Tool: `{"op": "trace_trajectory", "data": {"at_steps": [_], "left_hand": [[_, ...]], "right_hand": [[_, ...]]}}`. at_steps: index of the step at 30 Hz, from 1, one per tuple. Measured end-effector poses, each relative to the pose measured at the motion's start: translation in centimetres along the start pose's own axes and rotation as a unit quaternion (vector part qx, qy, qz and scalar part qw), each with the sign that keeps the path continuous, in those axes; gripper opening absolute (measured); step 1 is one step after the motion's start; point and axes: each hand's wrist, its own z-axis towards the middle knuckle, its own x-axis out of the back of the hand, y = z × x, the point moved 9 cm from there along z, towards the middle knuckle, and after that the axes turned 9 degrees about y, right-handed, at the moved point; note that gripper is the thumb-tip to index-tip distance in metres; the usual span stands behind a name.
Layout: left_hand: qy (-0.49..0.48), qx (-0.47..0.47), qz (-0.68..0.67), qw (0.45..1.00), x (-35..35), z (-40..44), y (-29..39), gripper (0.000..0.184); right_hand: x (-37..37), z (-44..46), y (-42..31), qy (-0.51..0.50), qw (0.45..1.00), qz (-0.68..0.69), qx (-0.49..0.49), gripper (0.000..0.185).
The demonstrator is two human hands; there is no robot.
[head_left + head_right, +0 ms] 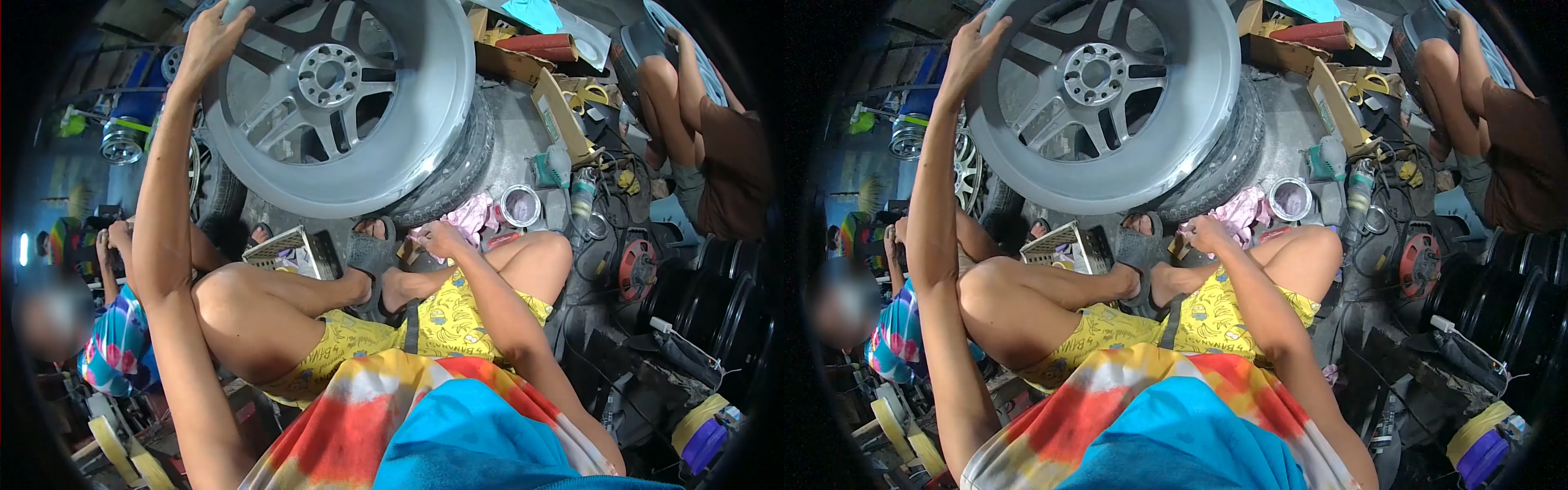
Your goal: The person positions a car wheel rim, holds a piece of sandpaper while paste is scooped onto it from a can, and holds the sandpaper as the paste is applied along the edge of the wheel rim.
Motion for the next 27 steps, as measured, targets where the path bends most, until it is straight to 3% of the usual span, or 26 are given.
{"op": "trace_trajectory", "data": {"at_steps": [12, 18, 19, 20, 24, 26, 27], "left_hand": [[-0.026, -0.047, -0.036, 0.998, -0.1, 1.9, -3.0, 0.035], [-0.028, -0.021, -0.034, 0.999, -0.3, 2.8, -5.3, 0.032], [-0.068, -0.029, -0.035, 0.997, -1.9, 5.2, -10.7, 0.048], [-0.067, -0.03, -0.034, 0.997, -2.3, 5.1, -11.3, 0.048], [-0.027, -0.078, -0.006, 0.997, -1.7, 5.0, -9.8, 0.05], [-0.016, -0.078, 0.005, 0.997, -1.5, 5.0, -9.4, 0.05], [-0.039, -0.031, 0.024, 0.998, -1.4, 4.8, -9.3, 0.051]], "right_hand": [[0.1, -0.1, -0.2, -0.005, 1.0, -0.014, -0.006, 0.023], [0.3, -0.1, -0.8, -0.002, 1.0, -0.028, 0.009, 0.026], [0.4, -0.1, -0.9, 0.001, 1.0, -0.015, 0.011, 0.025], [0.5, -0.2, -0.9, 0.004, 1.0, -0.001, 0.013, 0.024], [0.8, -0.4, -1.4, 0.011, 1.0, 0.002, 0.025, 0.025], [1.2, -0.5, -1.8, 0.027, 0.999, 0.012, 0.034, 0.025], [1.4, -0.6, -1.9, 0.03, 0.999, 0.013, 0.037, 0.025]]}}
